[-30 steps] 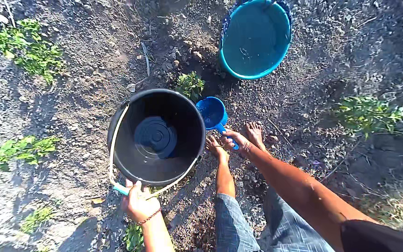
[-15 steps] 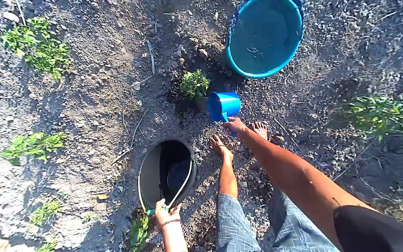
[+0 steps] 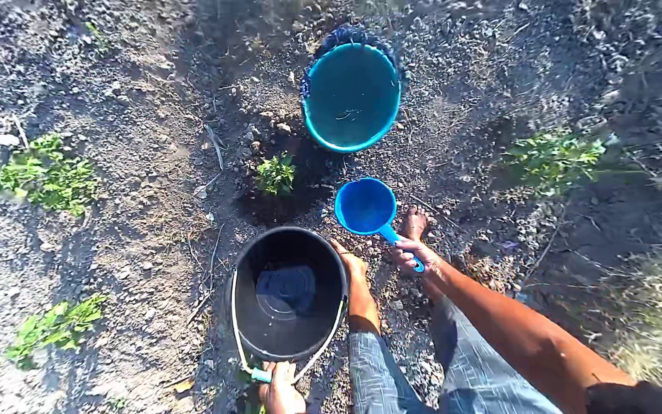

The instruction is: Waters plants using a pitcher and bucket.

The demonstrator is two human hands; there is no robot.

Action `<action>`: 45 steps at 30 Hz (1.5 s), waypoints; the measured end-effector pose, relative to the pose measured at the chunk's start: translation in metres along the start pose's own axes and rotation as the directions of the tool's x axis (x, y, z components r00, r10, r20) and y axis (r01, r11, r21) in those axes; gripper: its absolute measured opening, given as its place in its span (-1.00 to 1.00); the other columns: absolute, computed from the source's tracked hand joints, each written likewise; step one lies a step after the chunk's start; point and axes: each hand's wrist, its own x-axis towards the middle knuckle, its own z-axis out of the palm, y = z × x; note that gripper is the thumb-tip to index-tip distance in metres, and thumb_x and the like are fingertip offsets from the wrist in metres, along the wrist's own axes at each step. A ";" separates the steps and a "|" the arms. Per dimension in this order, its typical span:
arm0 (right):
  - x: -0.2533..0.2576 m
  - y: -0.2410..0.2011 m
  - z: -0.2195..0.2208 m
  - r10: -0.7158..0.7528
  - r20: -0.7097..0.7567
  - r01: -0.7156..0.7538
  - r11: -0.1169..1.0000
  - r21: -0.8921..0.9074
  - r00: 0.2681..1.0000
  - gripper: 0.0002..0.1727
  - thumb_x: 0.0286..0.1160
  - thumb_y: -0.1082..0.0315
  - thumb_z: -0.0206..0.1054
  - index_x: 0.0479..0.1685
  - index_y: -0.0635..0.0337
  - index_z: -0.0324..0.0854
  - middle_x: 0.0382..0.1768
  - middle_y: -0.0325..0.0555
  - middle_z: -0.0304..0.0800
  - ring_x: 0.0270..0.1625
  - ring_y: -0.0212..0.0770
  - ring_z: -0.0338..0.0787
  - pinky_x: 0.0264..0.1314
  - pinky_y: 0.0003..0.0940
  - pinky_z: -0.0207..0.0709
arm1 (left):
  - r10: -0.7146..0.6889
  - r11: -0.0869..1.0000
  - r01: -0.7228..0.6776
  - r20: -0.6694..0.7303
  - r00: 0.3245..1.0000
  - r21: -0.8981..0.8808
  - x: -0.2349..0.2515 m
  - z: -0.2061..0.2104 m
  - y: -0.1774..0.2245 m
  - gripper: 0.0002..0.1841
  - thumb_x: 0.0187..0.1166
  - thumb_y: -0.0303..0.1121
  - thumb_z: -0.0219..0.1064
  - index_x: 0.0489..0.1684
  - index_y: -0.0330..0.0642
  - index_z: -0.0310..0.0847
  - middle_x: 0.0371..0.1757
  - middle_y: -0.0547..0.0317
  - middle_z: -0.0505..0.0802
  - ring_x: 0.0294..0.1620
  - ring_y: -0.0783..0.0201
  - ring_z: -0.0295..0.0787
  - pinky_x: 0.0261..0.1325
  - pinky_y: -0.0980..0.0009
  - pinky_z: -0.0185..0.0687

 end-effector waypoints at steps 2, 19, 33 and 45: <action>-0.048 -0.007 -0.027 -0.039 -0.004 0.039 0.999 -0.009 0.999 -0.77 0.53 0.31 0.22 0.09 -0.08 0.40 -0.56 -0.38 0.53 -0.75 -0.60 0.46 -0.77 -0.75 0.35 | 0.095 0.992 -0.104 0.122 0.988 0.077 -0.011 0.023 0.007 -0.76 0.23 -0.72 0.17 -0.29 -0.16 0.38 -0.41 0.31 0.56 -0.44 0.46 0.55 -0.34 0.46 0.65; -0.232 -0.142 -0.135 -0.496 -0.176 0.379 0.809 -0.449 0.850 -0.46 0.45 0.26 0.29 0.41 -0.01 0.22 -0.34 -0.27 0.80 -0.69 -0.50 0.53 -0.67 -0.61 0.41 | -0.278 0.198 -0.803 0.818 0.504 0.562 -0.045 0.407 0.044 -0.42 0.55 -0.44 0.37 0.56 -0.46 0.39 0.13 -0.30 0.76 0.09 -0.02 0.71 0.30 0.02 0.55; -0.158 -0.244 -0.002 -0.647 -0.095 0.411 0.584 -0.700 0.756 -0.60 0.45 0.26 0.26 0.27 0.13 0.50 -0.59 -0.38 0.55 -0.71 -0.46 0.48 -0.67 -0.52 0.45 | -0.306 0.061 -0.841 0.812 0.497 0.537 -0.029 0.523 0.055 -0.52 0.67 -0.31 0.27 0.50 -0.41 0.52 0.38 -0.41 0.70 0.49 -0.24 0.61 0.58 -0.19 0.39; 0.103 -0.328 0.126 -0.466 0.028 -0.269 -0.557 -0.786 0.884 -0.23 0.74 0.45 0.08 0.93 -0.18 -0.04 0.18 0.43 0.69 0.11 0.46 0.76 0.04 0.37 0.59 | -0.107 0.564 -0.671 0.848 0.518 0.481 0.053 0.465 0.098 -0.30 0.47 -0.28 0.54 0.57 -0.44 0.39 0.45 -0.36 0.66 0.46 -0.10 0.66 0.56 0.06 0.53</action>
